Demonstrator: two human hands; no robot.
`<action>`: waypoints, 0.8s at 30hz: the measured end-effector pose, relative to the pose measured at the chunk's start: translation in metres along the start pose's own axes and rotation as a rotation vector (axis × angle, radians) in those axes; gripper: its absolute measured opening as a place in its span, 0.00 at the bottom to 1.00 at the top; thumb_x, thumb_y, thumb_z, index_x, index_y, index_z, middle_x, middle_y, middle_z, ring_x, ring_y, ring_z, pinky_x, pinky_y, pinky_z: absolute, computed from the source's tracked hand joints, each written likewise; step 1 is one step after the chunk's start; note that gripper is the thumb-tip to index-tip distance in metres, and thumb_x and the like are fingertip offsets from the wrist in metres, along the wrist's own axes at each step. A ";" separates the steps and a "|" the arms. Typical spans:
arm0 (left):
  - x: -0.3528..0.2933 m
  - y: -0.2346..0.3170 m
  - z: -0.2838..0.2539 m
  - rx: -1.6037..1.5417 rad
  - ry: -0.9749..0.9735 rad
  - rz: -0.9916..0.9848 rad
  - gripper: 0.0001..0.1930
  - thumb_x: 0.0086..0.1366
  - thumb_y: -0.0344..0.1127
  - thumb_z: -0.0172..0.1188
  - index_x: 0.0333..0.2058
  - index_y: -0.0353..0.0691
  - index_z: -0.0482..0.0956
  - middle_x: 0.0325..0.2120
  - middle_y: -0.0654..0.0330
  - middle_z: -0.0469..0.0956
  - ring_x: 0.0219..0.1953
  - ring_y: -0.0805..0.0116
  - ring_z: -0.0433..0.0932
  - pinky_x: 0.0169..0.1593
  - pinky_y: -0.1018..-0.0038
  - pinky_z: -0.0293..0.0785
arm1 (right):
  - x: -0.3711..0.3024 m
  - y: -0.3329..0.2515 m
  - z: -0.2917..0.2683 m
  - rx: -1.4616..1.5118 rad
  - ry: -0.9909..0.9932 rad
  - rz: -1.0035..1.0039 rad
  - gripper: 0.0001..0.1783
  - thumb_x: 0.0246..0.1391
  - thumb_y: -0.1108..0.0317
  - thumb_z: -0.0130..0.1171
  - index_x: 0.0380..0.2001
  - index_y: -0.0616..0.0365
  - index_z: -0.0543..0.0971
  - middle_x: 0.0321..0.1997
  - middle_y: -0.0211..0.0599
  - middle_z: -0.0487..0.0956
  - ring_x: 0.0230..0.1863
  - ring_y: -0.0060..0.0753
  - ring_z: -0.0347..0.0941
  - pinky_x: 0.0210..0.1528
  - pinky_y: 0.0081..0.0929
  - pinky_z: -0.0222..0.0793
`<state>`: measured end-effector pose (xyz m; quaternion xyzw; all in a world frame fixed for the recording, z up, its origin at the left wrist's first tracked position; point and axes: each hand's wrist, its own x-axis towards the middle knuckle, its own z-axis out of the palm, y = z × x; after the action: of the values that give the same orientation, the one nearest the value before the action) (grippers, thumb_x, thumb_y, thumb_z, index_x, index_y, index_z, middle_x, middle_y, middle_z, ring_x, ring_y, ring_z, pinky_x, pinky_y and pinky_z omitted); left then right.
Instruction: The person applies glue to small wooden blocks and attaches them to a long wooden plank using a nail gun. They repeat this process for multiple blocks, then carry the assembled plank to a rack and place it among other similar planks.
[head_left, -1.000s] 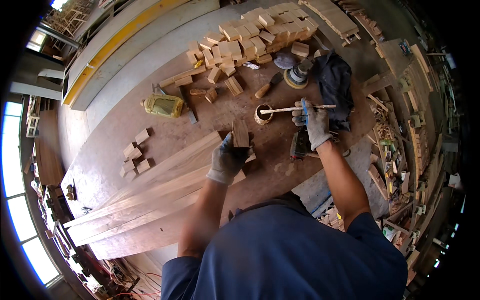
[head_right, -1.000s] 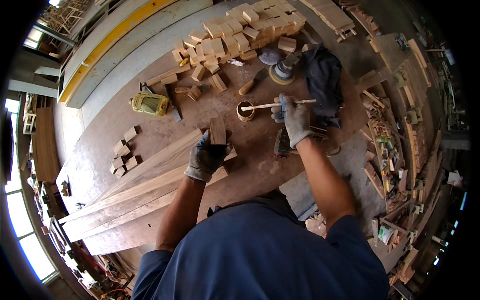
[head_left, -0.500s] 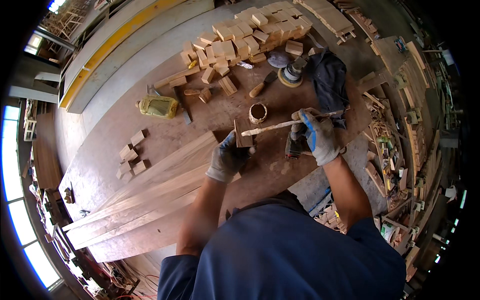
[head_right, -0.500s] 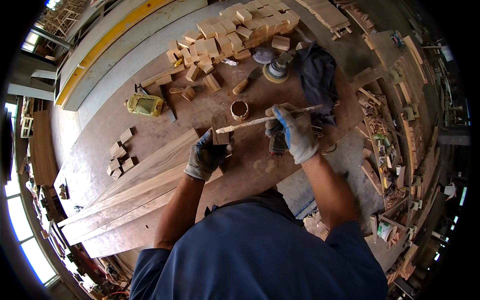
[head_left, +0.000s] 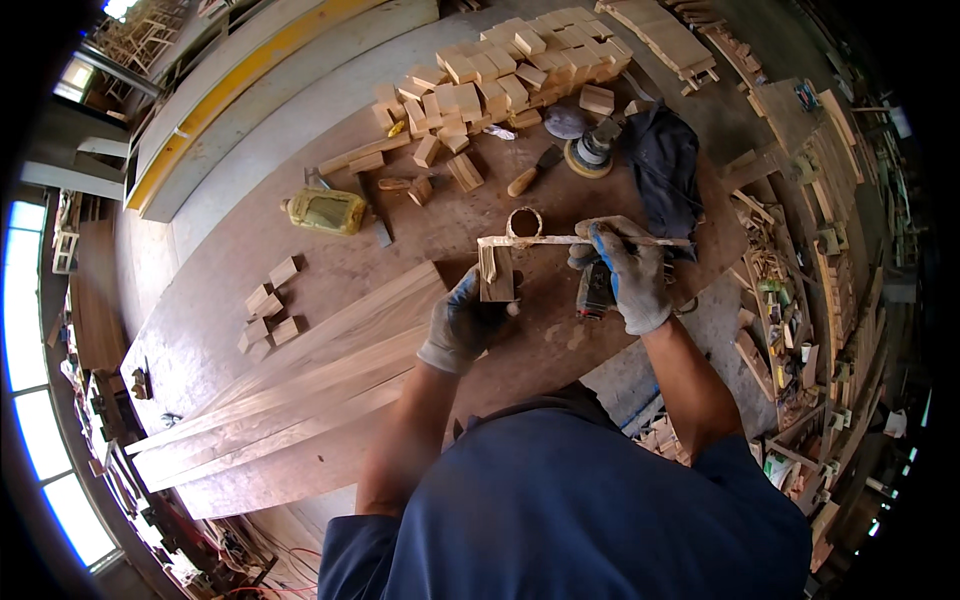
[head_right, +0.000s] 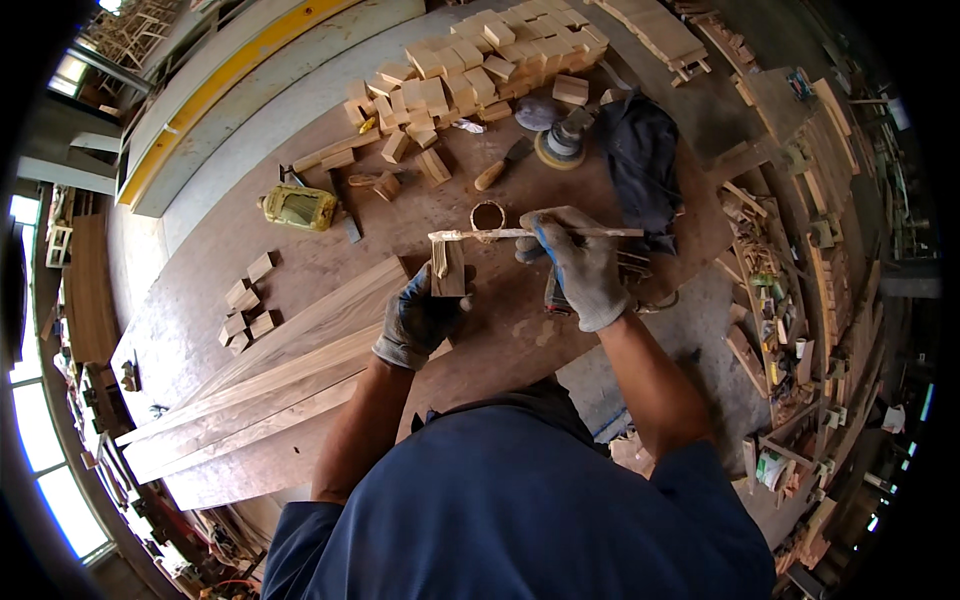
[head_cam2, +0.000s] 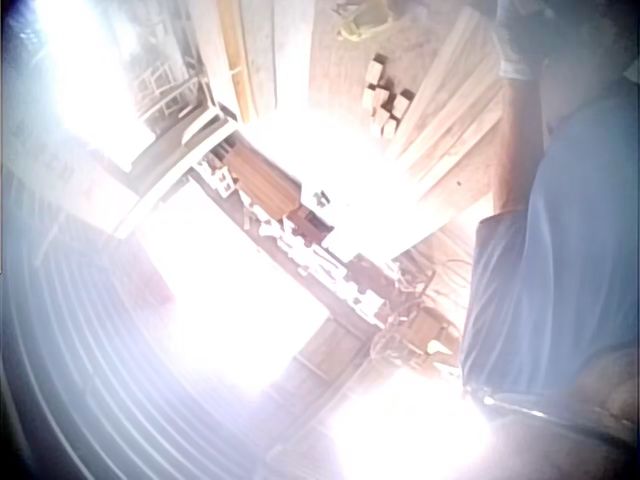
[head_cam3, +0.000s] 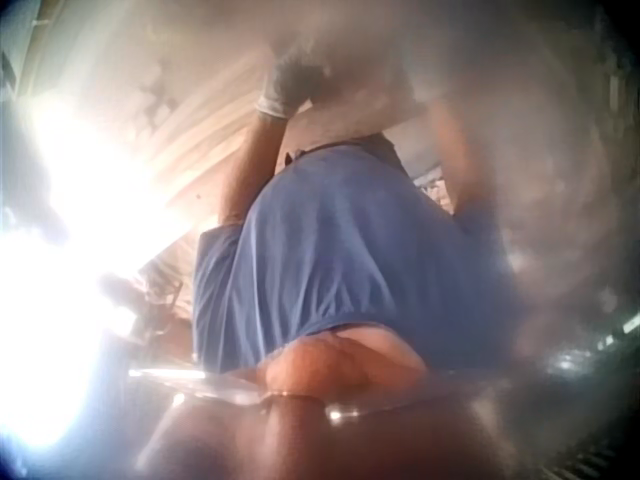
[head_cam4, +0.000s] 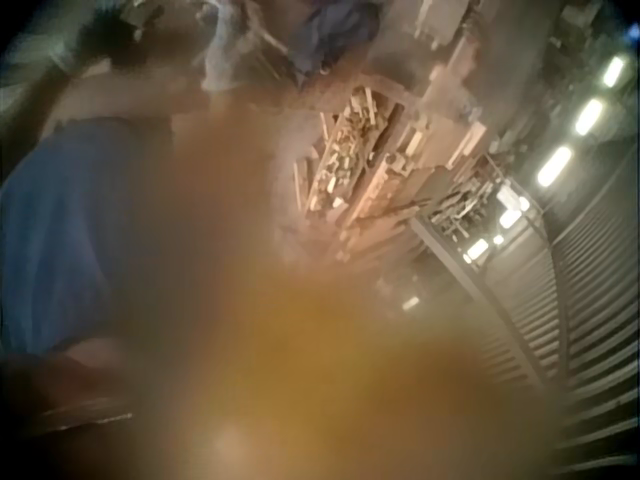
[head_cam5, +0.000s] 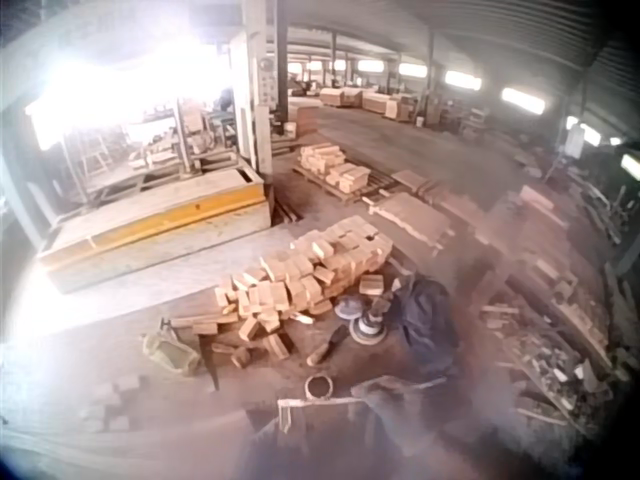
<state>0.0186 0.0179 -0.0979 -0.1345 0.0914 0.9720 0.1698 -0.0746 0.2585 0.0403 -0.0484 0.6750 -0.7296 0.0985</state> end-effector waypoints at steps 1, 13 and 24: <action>0.000 0.000 0.001 0.001 -0.007 0.003 0.26 0.76 0.47 0.60 0.67 0.43 0.74 0.59 0.43 0.79 0.54 0.45 0.80 0.56 0.54 0.82 | -0.001 -0.001 0.000 -0.021 -0.019 -0.021 0.15 0.74 0.63 0.60 0.47 0.66 0.84 0.37 0.38 0.86 0.38 0.25 0.84 0.43 0.27 0.85; 0.000 0.002 0.001 0.026 -0.002 0.063 0.24 0.79 0.47 0.56 0.67 0.42 0.72 0.60 0.44 0.79 0.54 0.50 0.82 0.53 0.53 0.84 | -0.026 -0.030 -0.004 -0.137 -0.231 0.136 0.14 0.75 0.63 0.59 0.44 0.65 0.84 0.35 0.36 0.86 0.37 0.22 0.83 0.37 0.23 0.80; -0.007 0.005 0.013 0.002 -0.107 0.068 0.25 0.79 0.46 0.55 0.67 0.39 0.72 0.61 0.49 0.80 0.61 0.50 0.78 0.57 0.51 0.79 | -0.006 -0.019 -0.005 -0.117 -0.075 -0.103 0.13 0.75 0.64 0.58 0.46 0.65 0.84 0.36 0.35 0.86 0.38 0.23 0.83 0.40 0.24 0.81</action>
<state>0.0202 0.0145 -0.0827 -0.0791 0.0875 0.9829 0.1416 -0.0712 0.2660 0.0595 -0.1160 0.7090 -0.6907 0.0828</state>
